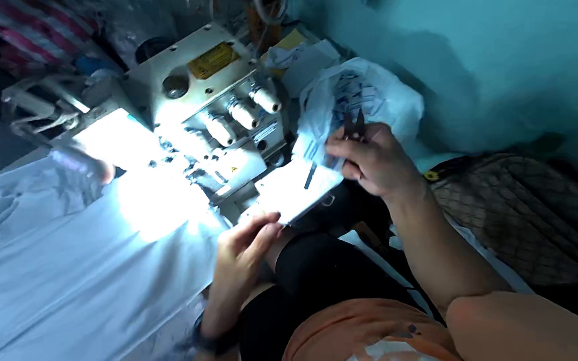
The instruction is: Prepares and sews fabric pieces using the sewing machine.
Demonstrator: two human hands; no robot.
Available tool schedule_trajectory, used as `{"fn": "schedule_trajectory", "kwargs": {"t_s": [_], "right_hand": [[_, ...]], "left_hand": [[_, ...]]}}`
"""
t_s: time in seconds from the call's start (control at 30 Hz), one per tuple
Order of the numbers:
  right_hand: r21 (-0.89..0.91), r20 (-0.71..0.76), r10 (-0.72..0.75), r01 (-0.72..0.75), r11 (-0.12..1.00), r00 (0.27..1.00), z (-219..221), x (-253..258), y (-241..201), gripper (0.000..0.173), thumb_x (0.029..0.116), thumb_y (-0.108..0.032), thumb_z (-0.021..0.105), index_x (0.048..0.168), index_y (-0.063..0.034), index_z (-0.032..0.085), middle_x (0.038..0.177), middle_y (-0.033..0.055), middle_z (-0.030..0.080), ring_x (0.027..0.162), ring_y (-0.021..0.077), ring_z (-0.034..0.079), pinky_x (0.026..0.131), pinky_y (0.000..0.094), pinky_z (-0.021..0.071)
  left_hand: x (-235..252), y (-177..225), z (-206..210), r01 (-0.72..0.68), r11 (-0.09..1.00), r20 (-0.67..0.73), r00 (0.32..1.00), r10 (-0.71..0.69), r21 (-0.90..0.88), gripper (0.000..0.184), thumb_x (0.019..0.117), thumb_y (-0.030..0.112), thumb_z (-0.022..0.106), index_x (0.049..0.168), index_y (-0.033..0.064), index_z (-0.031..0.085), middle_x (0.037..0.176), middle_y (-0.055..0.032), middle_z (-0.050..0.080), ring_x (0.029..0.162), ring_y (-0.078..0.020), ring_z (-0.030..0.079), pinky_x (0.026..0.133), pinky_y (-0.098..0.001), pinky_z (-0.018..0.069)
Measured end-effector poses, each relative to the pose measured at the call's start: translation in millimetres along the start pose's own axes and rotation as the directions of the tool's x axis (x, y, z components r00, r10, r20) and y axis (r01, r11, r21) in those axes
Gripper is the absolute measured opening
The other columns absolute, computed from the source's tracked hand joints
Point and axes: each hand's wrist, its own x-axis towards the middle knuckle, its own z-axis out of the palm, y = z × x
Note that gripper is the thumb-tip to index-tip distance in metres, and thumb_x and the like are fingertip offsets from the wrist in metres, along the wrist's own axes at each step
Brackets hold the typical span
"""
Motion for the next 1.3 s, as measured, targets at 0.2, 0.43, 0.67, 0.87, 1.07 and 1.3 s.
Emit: {"fn": "schedule_trajectory", "kwargs": {"t_s": [0.2,0.43,0.67,0.87,1.07,1.3], "right_hand": [[0.059,0.297,0.096,-0.119,0.991,0.95,82.6,-29.7,21.7,0.013,0.0962,-0.003,0.063,0.088,-0.0111,0.07,0.061,-0.0071,0.057,0.041,-0.0025,0.04,0.037,0.013,0.0349],[0.211,0.349,0.188,-0.273,0.939,0.918,113.3,-37.4,42.6,0.011,0.094,-0.003,0.063,0.09,-0.0088,0.071,0.068,-0.0034,0.064,0.044,-0.0015,0.045,0.041,0.0133,0.0399],[0.113,0.283,-0.01,-0.022,0.993,0.959,125.3,-40.0,45.4,0.014,0.0911,-0.001,0.065,0.083,-0.0111,0.071,0.066,-0.0087,0.062,0.048,-0.0034,0.047,0.045,0.0133,0.041],[-0.024,0.402,-0.203,0.232,0.972,0.893,126.2,-33.0,29.2,0.003,0.0833,-0.001,0.071,0.083,-0.005,0.071,0.095,-0.0009,0.068,0.068,-0.0044,0.057,0.057,0.0094,0.0484],[0.065,0.405,-0.154,0.14,0.988,0.901,125.5,-32.0,24.7,0.015,0.0808,0.005,0.069,0.075,-0.0088,0.07,0.077,-0.0034,0.071,0.063,0.0005,0.062,0.054,0.0148,0.052],[-0.05,0.398,-0.188,0.226,0.973,0.898,123.3,-31.5,23.5,0.014,0.0787,0.003,0.073,0.074,-0.0095,0.071,0.075,-0.0062,0.07,0.063,-0.0037,0.061,0.056,0.0115,0.0506]], "left_hand": [[2.3,-19.8,11.3,-0.059,0.864,-0.452,0.869,-0.202,-0.499,0.02,0.1007,0.005,0.06,0.089,0.011,0.076,0.08,0.0025,0.072,0.071,-0.0038,0.068,0.071,-0.0203,0.0586],[-15.9,-29.6,-7.9,-0.184,0.812,-0.612,0.752,-0.246,-0.553,0.026,0.1056,0.008,0.052,0.087,0.0112,0.069,0.077,0.003,0.069,0.072,-0.0032,0.067,0.075,-0.0193,0.0582],[-17.9,-32.4,-13.5,-0.145,0.743,-0.473,0.845,-0.251,-0.653,0.026,0.11,0.017,0.042,0.102,0.0132,0.066,0.09,-0.0006,0.071,0.082,-0.0076,0.07,0.081,-0.0243,0.0592],[-23.0,-38.0,-20.0,0.068,0.644,-0.119,0.963,-0.242,-0.762,0.01,0.0984,0.012,0.062,0.102,0.0189,0.067,0.084,0.001,0.07,0.071,-0.0055,0.068,0.068,-0.0223,0.0588],[-24.8,-44.1,-28.7,0.08,0.645,0.007,0.993,-0.115,-0.76,0.009,0.0951,0.017,0.071,0.104,0.0193,0.069,0.084,0.0026,0.07,0.07,-0.0038,0.065,0.068,-0.0204,0.0562],[-36.1,-28.2,-29.0,-0.022,0.928,-0.311,0.945,-0.103,-0.373,0.027,0.0986,0.038,0.066,0.106,0.013,0.074,0.092,0.0032,0.075,0.078,-0.0058,0.071,0.073,-0.0246,0.0614]]}}
